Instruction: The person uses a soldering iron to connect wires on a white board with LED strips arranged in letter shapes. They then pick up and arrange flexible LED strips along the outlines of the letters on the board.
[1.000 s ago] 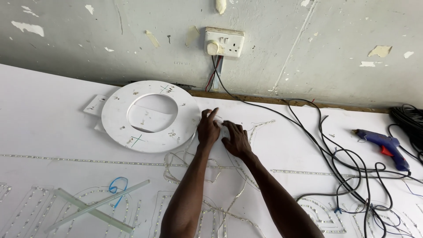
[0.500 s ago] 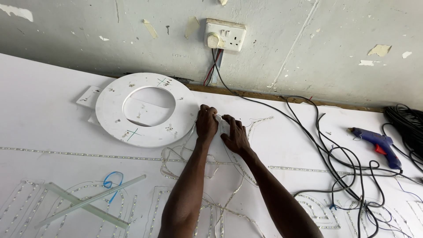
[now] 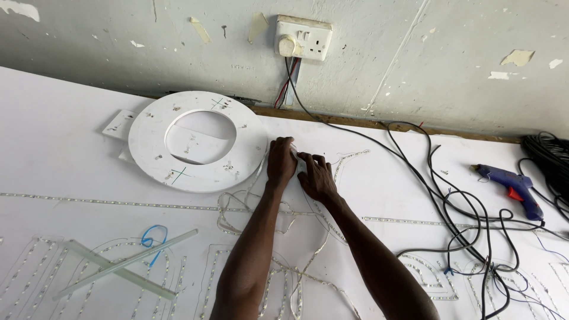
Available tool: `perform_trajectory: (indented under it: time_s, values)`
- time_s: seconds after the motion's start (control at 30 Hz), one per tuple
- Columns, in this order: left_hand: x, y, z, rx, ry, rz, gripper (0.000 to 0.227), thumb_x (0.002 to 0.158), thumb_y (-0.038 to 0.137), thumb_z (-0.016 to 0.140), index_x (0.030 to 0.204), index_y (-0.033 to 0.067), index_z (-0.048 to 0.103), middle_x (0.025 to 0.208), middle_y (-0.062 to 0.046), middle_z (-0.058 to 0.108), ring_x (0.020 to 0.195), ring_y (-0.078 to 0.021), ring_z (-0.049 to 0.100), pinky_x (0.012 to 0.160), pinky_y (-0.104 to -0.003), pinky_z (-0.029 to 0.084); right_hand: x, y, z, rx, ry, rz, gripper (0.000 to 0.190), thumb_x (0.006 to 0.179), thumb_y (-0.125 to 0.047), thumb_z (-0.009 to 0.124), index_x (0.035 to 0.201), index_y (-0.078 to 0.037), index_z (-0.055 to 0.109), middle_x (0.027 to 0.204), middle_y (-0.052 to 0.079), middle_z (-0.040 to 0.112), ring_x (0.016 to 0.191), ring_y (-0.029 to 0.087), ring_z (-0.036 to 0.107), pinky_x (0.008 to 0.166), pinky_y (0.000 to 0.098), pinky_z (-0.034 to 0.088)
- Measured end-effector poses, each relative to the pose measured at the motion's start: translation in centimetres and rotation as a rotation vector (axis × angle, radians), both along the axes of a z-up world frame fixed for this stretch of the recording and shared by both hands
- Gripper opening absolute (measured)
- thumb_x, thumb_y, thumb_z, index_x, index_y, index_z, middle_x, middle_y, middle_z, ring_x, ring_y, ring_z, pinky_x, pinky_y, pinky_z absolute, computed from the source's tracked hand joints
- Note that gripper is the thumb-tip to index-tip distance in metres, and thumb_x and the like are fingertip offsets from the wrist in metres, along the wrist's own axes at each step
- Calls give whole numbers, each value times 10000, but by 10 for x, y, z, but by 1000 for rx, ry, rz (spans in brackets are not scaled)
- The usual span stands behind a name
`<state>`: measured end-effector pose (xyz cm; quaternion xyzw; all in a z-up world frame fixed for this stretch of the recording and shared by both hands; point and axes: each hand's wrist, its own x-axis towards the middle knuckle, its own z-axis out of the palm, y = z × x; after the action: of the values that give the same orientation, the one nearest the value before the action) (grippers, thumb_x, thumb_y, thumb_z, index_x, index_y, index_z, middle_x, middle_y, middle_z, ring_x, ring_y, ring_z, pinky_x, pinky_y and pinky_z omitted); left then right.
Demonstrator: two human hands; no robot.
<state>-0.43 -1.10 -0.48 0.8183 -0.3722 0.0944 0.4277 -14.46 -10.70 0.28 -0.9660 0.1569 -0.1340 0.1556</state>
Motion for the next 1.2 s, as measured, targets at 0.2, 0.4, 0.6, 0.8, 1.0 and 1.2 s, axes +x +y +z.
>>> perform_trajectory:
  time_s: [0.2, 0.4, 0.6, 0.8, 1.0, 1.2]
  values:
    - [-18, 27, 14, 87, -59, -163, 376, 1012, -124, 644, 1369, -13, 688, 1329, -239, 723, 1375, -420, 655, 1176, -515, 516, 1, 2, 3, -64, -27, 14, 471, 1097, -305, 537, 1563, -280, 475, 1456, 41, 761, 1503, 316, 553, 1139, 488, 450]
    - [4, 95, 30, 476, -321, 98, 391, 865, 198, 911, 1173, 126, 680, 1151, -111, 646, 1124, -352, 680, 854, -494, 629, 1, 0, -1, -25, -76, -7, 502, 1067, -291, 573, 1562, -264, 494, 1440, 55, 775, 1485, 307, 577, 1158, 496, 451]
    - [50, 106, -1, 521, -167, 8, 134, 972, 70, 748, 1098, 63, 703, 988, -144, 685, 932, -369, 783, 725, -482, 669, 4, -3, -8, 1, -117, -47, 488, 1045, -314, 613, 1522, -246, 538, 1442, 35, 757, 1451, 292, 606, 1151, 486, 467]
    - [77, 96, 44, -16, 551, -137, 166, 983, 156, 767, 1124, 114, 843, 1028, -151, 821, 918, -305, 796, 788, -418, 679, 2, -1, -6, 1, -101, -38, 468, 1050, -324, 598, 1508, -229, 570, 1490, 20, 727, 1458, 292, 596, 1153, 489, 468]
    - [75, 70, 88, -340, 980, -362, 172, 1005, 67, 803, 1161, -4, 814, 928, -122, 768, 769, -164, 790, 738, -275, 728, 1, 1, -3, 24, -107, -40, 441, 1053, -316, 607, 1485, -231, 596, 1508, 16, 715, 1460, 295, 596, 1151, 495, 477]
    - [35, 52, 113, -521, 1020, -436, 191, 1011, 72, 860, 1166, 5, 771, 945, -42, 690, 848, -130, 750, 821, -335, 744, 2, 0, -3, 50, -186, -32, 352, 1081, -321, 626, 1421, -233, 654, 1479, 21, 732, 1431, 305, 624, 1126, 508, 503]
